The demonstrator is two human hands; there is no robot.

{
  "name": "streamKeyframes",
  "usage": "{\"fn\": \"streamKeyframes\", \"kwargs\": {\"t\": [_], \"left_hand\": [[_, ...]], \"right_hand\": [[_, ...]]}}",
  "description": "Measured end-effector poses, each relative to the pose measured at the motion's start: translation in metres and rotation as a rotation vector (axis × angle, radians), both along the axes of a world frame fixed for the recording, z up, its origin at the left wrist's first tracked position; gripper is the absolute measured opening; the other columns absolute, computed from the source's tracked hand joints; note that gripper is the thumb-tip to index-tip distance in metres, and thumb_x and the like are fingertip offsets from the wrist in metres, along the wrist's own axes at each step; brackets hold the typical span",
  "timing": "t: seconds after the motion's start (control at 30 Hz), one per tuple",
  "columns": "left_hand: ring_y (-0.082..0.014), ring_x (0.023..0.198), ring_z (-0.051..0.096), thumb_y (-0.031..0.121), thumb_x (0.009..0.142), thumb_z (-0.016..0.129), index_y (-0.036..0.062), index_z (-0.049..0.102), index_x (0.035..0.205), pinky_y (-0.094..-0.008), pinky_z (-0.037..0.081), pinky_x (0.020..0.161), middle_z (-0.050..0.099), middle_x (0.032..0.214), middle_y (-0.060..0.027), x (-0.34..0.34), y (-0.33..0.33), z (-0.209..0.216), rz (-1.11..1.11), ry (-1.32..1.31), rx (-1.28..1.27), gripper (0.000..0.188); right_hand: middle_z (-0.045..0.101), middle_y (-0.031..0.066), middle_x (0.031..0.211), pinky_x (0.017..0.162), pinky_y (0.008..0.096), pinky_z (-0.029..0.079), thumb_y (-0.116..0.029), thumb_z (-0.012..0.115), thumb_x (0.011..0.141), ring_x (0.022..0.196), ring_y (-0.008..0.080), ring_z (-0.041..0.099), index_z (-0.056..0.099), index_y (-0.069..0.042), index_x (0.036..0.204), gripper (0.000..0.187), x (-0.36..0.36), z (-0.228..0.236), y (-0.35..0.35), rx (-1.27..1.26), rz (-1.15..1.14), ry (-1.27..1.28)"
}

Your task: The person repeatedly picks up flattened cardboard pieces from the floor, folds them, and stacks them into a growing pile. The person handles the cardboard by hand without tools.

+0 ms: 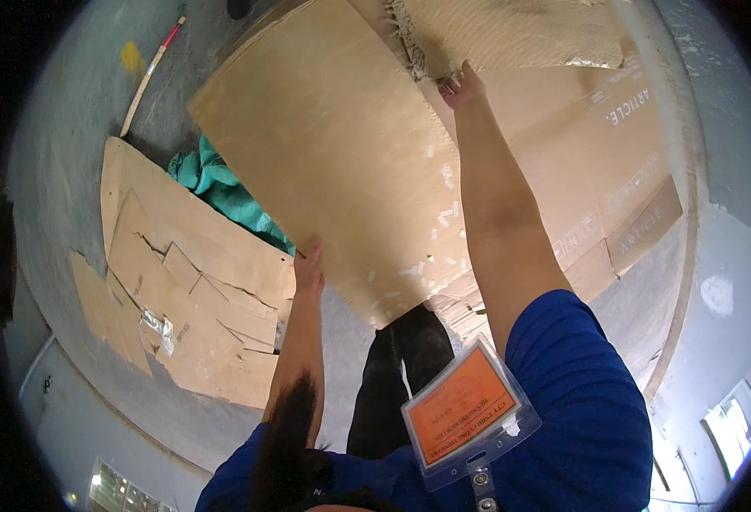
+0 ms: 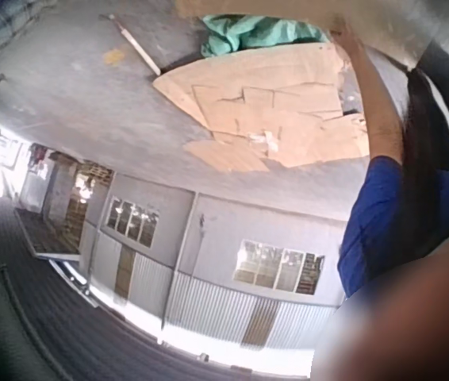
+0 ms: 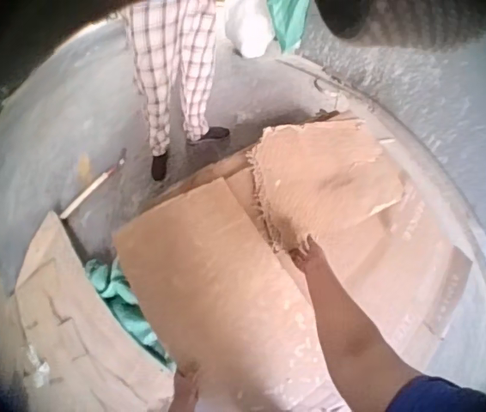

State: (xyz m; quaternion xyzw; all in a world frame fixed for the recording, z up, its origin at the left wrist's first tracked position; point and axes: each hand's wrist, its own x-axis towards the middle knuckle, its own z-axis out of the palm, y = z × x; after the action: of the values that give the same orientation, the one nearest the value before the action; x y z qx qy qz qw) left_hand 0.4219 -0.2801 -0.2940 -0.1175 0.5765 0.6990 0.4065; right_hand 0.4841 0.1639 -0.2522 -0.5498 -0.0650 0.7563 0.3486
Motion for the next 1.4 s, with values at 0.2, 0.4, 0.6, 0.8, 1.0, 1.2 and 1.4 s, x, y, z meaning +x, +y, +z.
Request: {"fn": "streamKeyframes", "kwargs": {"t": [0.2, 0.4, 0.6, 0.8, 1.0, 1.2, 1.4], "left_hand": [[-0.0185, 0.097, 0.048, 0.015, 0.073, 0.064, 0.0026, 0.037, 0.115, -0.0297, 0.041, 0.082, 0.048, 0.109, -0.0067, -0.004, -0.002, -0.01, -0.023, -0.035, -0.039, 0.052], [-0.0186, 0.093, 0.049, 0.013, 0.074, 0.062, -0.0005, 0.036, 0.114, -0.0296, 0.042, 0.078, 0.048, 0.107, -0.0091, 0.002, 0.017, 0.003, 0.168, 0.152, -0.282, 0.05], [-0.0208, 0.092, 0.05, 0.019, 0.071, 0.064, -0.0025, 0.042, 0.109, -0.0308, 0.041, 0.078, 0.051, 0.103, -0.013, -0.028, 0.1, 0.005, 0.072, 0.376, -0.363, 0.048], [-0.028, 0.094, 0.05, 0.024, 0.069, 0.065, -0.0049, 0.041, 0.108, -0.0341, 0.037, 0.083, 0.051, 0.102, -0.0185, -0.048, 0.161, -0.016, 0.026, 0.501, -0.452, 0.054], [-0.0299, 0.099, 0.047, 0.026, 0.072, 0.063, -0.0066, 0.038, 0.11, -0.0357, 0.035, 0.087, 0.047, 0.107, -0.0209, -0.034, 0.159, 0.004, -0.103, 0.477, -0.64, 0.056], [-0.0301, 0.1, 0.047, 0.025, 0.074, 0.062, -0.0075, 0.037, 0.112, -0.0358, 0.036, 0.086, 0.047, 0.11, -0.0199, -0.041, 0.153, -0.012, -0.137, 0.514, -0.556, 0.056], [-0.0255, 0.1, 0.048, 0.019, 0.077, 0.059, -0.006, 0.035, 0.115, -0.0316, 0.04, 0.082, 0.045, 0.114, -0.016, -0.044, 0.153, -0.037, -0.143, 0.511, -0.507, 0.052]], "right_hand": [[0.046, 0.0129, 0.108, 0.079, 0.0423, 0.039, -0.032, 0.053, 0.08, 0.09, 0.0243, 0.049, 0.044, -0.009, 0.11, 0.039, -0.04, -0.002, 0.025, -0.102, -0.018, -0.199], [0.051, 0.0132, 0.108, 0.088, 0.0396, 0.039, -0.014, 0.038, 0.087, 0.102, 0.0261, 0.047, 0.048, -0.001, 0.105, 0.025, -0.003, -0.02, 0.058, 0.077, -0.196, 0.15], [0.06, 0.0118, 0.088, 0.064, 0.0366, 0.051, -0.017, 0.04, 0.085, 0.078, 0.0249, 0.058, 0.056, -0.003, 0.09, 0.021, 0.185, -0.001, 0.019, 0.237, 0.001, 0.276], [0.053, 0.0152, 0.105, 0.081, 0.0411, 0.045, -0.019, 0.038, 0.087, 0.095, 0.0293, 0.052, 0.048, -0.001, 0.107, 0.029, 0.27, 0.018, -0.029, 0.145, 0.07, 0.069], [0.043, 0.0162, 0.119, 0.093, 0.0449, 0.033, -0.018, 0.033, 0.087, 0.109, 0.0305, 0.042, 0.04, 0.0, 0.116, 0.035, 0.271, 0.022, -0.07, 0.1, 0.044, -0.06], [0.046, 0.0132, 0.117, 0.091, 0.0413, 0.036, -0.026, 0.04, 0.086, 0.108, 0.028, 0.043, 0.042, 0.0, 0.116, 0.039, 0.255, 0.028, -0.056, 0.088, 0.088, 0.003], [0.043, 0.0113, 0.119, 0.09, 0.0368, 0.037, -0.019, 0.048, 0.083, 0.107, 0.0249, 0.043, 0.036, -0.002, 0.121, 0.043, 0.275, 0.025, -0.07, 0.22, 0.169, -0.172]]}}
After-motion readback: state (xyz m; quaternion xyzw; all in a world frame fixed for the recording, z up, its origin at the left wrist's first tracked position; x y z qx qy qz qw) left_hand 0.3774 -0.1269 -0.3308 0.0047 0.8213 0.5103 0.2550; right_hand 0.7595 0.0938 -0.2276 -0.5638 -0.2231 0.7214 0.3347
